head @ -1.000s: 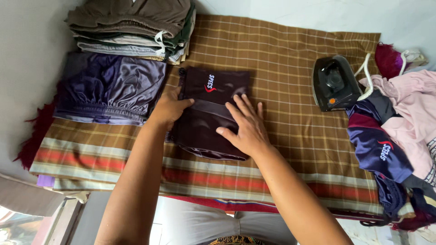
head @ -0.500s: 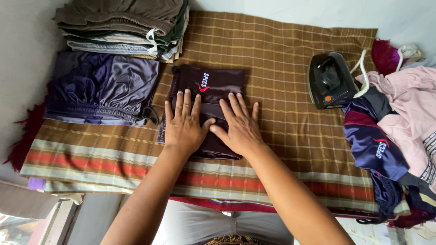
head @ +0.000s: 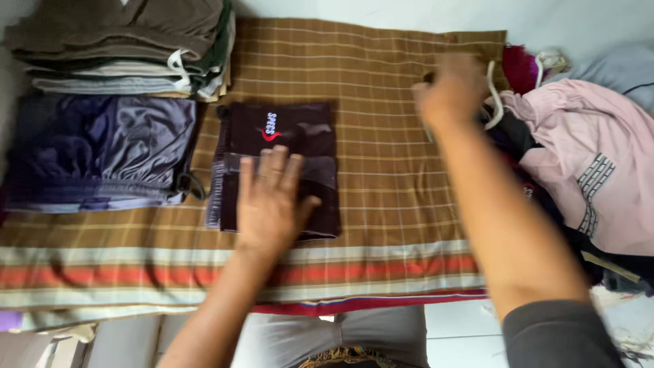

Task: The person irons a pair of dark purple shorts on a plaid-covered table, smoothing the fabric with one hand while moving the iron with the other. They then switch to a pair of purple and pink shorts, unfolding and ironing them in a similar manner.

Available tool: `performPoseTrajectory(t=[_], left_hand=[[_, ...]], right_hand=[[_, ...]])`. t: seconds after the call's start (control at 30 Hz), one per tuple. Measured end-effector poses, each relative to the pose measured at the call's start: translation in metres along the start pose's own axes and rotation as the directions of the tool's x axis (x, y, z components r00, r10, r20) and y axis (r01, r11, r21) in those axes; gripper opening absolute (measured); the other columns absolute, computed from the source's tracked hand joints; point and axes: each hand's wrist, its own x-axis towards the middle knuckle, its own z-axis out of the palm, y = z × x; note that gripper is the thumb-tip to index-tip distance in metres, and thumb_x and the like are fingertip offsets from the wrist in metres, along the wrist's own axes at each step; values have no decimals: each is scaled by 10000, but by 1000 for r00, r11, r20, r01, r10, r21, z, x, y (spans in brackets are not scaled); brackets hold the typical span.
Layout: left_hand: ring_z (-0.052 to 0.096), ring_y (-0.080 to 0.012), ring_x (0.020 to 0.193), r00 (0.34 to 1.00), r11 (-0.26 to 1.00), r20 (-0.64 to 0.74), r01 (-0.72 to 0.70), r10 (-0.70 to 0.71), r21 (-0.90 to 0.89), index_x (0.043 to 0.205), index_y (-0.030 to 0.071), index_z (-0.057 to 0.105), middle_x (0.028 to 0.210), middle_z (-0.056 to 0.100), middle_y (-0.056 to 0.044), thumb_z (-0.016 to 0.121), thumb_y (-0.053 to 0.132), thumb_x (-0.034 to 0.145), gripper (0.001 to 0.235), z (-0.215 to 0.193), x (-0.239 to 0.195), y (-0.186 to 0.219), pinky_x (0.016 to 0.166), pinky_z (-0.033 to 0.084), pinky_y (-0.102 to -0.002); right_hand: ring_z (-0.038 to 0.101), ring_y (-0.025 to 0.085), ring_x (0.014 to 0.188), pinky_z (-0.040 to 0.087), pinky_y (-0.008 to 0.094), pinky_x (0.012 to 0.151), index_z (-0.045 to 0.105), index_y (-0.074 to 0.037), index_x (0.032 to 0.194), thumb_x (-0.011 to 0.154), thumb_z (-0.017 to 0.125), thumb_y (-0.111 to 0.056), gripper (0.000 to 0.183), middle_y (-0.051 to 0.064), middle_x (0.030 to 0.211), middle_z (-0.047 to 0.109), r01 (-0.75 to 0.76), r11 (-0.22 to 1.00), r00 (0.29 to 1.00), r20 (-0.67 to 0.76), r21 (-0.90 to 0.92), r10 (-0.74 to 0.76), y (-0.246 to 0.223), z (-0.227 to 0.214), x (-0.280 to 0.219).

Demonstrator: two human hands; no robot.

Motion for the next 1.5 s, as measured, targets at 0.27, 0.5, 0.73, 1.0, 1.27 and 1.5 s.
performPoseTrajectory(t=[0.27, 0.5, 0.73, 1.0, 1.27, 1.5], left_hand=[[133, -335, 1586, 855, 989, 506, 143, -112, -24, 1646, 101, 185, 1708, 174, -188, 389, 764, 941, 990, 2, -4, 35, 1275, -1, -574], [52, -357, 1587, 893, 979, 409, 205, -189, 3, 1638, 29, 130, 1713, 86, -208, 515, 823, 856, 1180, -8, -8, 38, 1276, -62, -557], [32, -365, 1593, 826, 968, 508, 242, -244, 72, 1634, 17, 119, 1717, 73, -214, 462, 881, 826, 1233, -12, -1, 36, 1283, -60, -575], [0, -404, 1595, 778, 975, 600, 224, -186, 12, 1635, -19, 103, 1718, 74, -238, 359, 831, 883, 1164, -20, 0, 36, 1269, -76, -601], [-18, -400, 1594, 769, 972, 614, 235, -177, -14, 1632, -17, 94, 1719, 57, -232, 338, 836, 876, 1166, -17, 0, 32, 1269, -95, -598], [167, -371, 1571, 828, 937, 439, 323, -348, 132, 1622, 41, 218, 1694, 199, -213, 402, 848, 876, 1114, -41, -11, -6, 1270, -27, -587]], right_hand=[[567, 377, 1269, 514, 601, 938, 439, -151, 1542, 988, 574, -434, 637, 143, 1433, 563, -266, 963, 814, 544, 36, 205, 49, 10, 16], [621, 410, 1225, 496, 518, 1021, 705, -72, 1250, 876, 694, -477, 551, 206, 1235, 697, -38, 937, 863, 483, 348, -144, -102, -114, -51], [708, 352, 1018, 552, 458, 864, 711, -112, 1035, 874, 706, -424, 351, 126, 962, 746, 208, 917, 800, 479, 341, -360, -176, -78, -58], [709, 434, 964, 555, 558, 766, 689, -53, 1072, 918, 688, -547, 517, 200, 932, 733, 300, 919, 841, 384, 258, -382, -171, -11, -23], [731, 325, 856, 561, 411, 706, 709, -140, 902, 861, 728, -554, 417, 74, 792, 720, 229, 921, 797, 483, 315, -363, -166, -45, -28], [718, 337, 811, 542, 410, 689, 704, -109, 933, 826, 797, -475, 393, 110, 782, 711, 277, 827, 817, 334, 489, -471, -161, -42, -32]])
